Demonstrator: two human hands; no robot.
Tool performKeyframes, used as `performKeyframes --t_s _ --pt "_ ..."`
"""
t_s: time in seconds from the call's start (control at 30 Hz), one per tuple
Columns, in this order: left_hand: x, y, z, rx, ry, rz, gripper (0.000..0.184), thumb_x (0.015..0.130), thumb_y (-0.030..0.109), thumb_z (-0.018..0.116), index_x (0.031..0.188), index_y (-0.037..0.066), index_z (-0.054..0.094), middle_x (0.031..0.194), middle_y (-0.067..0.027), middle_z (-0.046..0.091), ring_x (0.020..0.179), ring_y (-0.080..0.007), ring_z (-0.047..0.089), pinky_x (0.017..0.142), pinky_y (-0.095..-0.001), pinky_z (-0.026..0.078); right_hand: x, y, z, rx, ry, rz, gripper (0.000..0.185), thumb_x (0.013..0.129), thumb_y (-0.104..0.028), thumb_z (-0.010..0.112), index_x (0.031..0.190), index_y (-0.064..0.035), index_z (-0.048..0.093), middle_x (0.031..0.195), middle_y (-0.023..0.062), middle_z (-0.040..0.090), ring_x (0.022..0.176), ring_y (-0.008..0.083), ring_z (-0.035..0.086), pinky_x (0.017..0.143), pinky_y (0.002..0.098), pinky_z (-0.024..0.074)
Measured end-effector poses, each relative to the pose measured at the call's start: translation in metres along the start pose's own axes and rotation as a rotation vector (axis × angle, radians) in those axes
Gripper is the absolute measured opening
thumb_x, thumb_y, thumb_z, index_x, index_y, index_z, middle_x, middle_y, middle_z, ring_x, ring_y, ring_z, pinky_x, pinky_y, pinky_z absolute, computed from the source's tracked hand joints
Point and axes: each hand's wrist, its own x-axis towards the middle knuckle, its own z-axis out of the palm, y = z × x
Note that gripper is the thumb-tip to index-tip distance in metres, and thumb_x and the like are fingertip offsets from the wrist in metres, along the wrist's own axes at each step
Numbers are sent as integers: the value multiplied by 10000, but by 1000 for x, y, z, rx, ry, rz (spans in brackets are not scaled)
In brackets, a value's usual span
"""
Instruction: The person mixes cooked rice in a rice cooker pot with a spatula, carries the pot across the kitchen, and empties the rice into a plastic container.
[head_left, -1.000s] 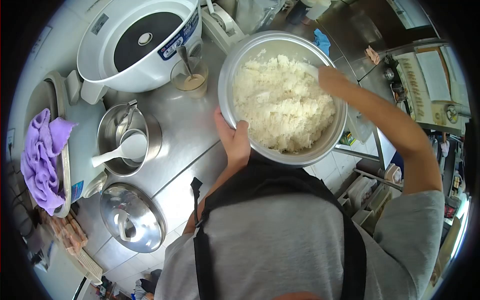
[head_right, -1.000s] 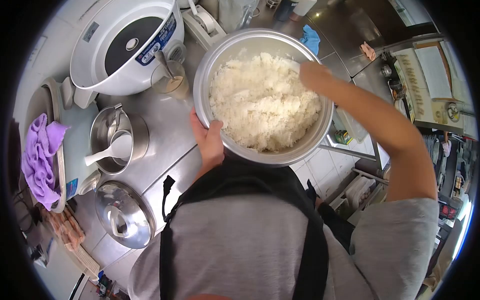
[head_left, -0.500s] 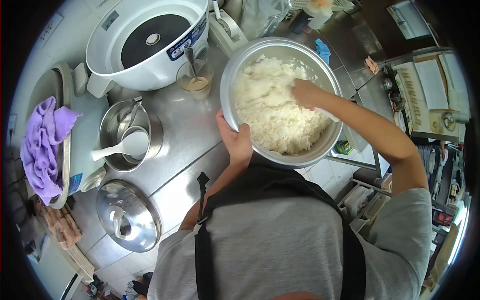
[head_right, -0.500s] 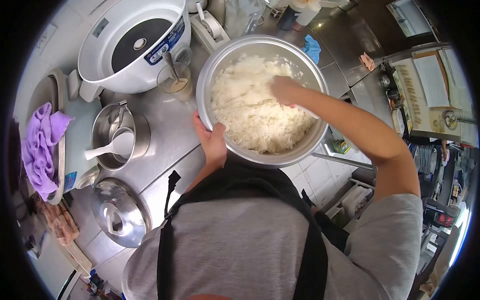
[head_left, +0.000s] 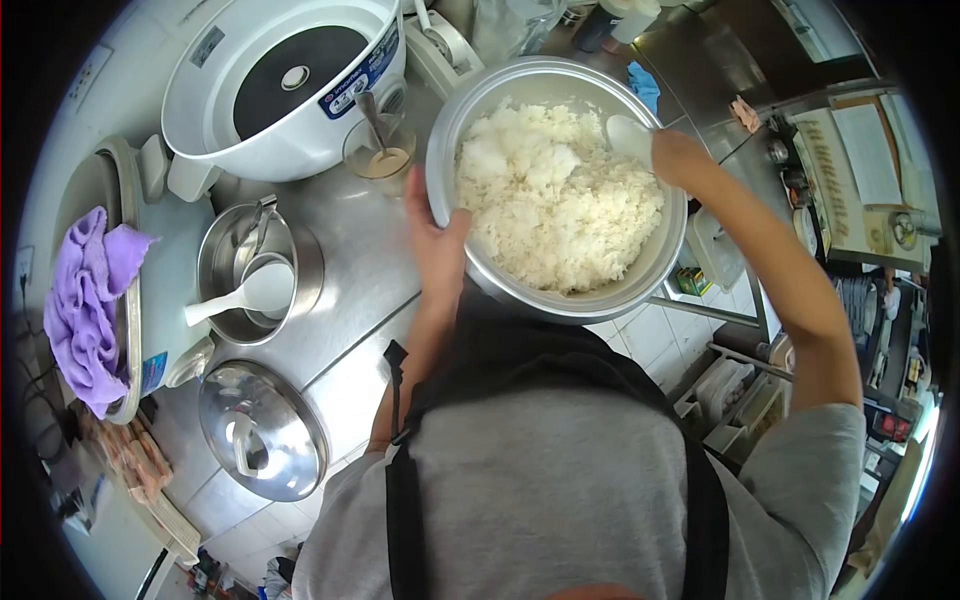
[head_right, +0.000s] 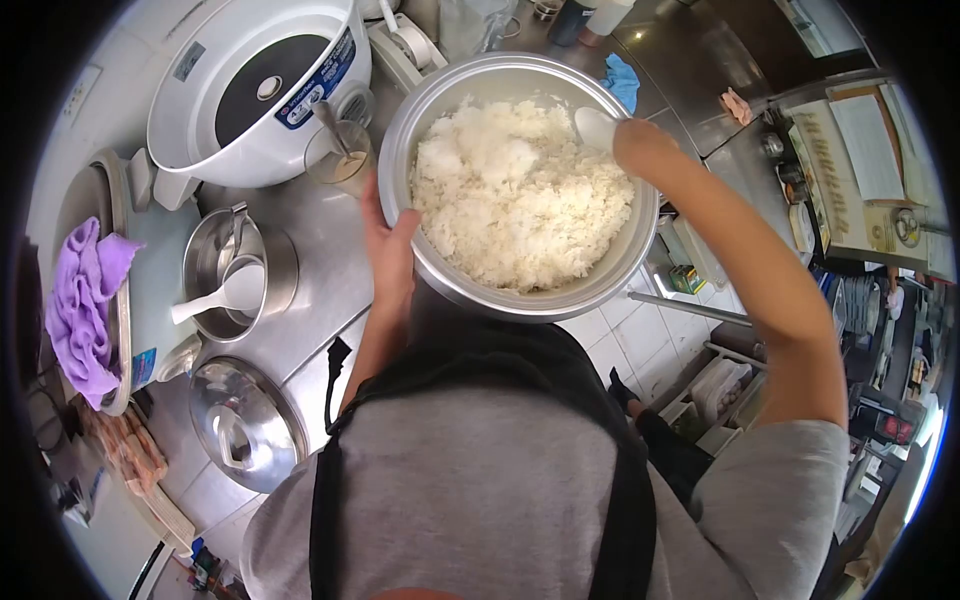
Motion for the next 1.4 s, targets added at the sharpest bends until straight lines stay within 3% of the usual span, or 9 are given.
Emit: performKeyframes --t_s 0.07,0.33,0.53,0.63,0.73,1.03,1.17,1.23,1.4 --pt "6 5 -4 -27 -182 -228 688 722 -45 535 1346 -8 247 1228 -127 449 1117 -193 459 940 -308 376 22 -15 12 29 26 -3 239 826 -80 439 991 16 582 931 220 624 873 360 615 766 448 486" --pt "9 7 -9 -3 -238 -154 629 707 -59 514 1306 -30 327 1173 -124 502 1048 -183 508 897 -290 403 38 -104 -5 168 117 -135 259 860 -93 398 1051 9 539 911 224 616 907 366 601 787 453 475" --pt "8 -5 -6 -1 -153 -93 603 698 -24 519 1280 -53 363 1142 -127 523 1006 -179 526 867 -292 419 29 -113 -48 -58 78 -551 228 883 -130 432 1064 -17 514 890 200 599 861 361 597 720 463 472" --pt "8 -6 -3 -28 -118 -71 575 689 -15 516 1250 -59 401 1100 -121 546 966 -173 538 837 -287 431 9 -120 -65 -79 1 -551 217 861 -110 447 1052 -36 516 858 192 605 844 360 599 680 454 478" --pt "6 -6 -3 -68 -111 -43 541 676 -12 517 1210 -60 447 1049 -109 568 923 -165 548 805 -274 439 -39 -118 -62 -77 217 -567 199 824 -81 471 1002 -33 543 787 145 628 770 311 632 685 424 502" --pt "3 -8 2 -76 -84 16 457 671 -6 545 1126 -42 515 988 -80 588 883 -138 554 784 -249 437 -108 -130 -20 -190 89 -288 243 824 -74 471 1017 66 519 802 180 615 763 320 630 670 406 504" --pt "4 -14 -3 29 -56 57 461 669 -17 554 1128 -29 510 977 -80 590 876 -138 556 787 -248 437 -77 -101 -50 -90 5 -534 401 847 -93 420 1242 -76 490 784 157 609 721 322 615 664 425 486" --pt "1 -13 -2 -12 -65 51 473 670 -20 556 1140 -28 500 982 -84 588 879 -140 557 788 -251 437 -101 -93 -103 -208 59 -457 411 848 -88 408 1244 -123 512 827 152 613 759 311 615 687 419 483" --pt "0 -16 -1 -84 -70 49 485 683 -34 552 1162 -26 479 1005 -87 577 884 -140 553 788 -256 439 -148 -94 -146 -260 393 -467 237 841 -110 458 994 -66 633 830 141 632 813 280 623 701 393 493"
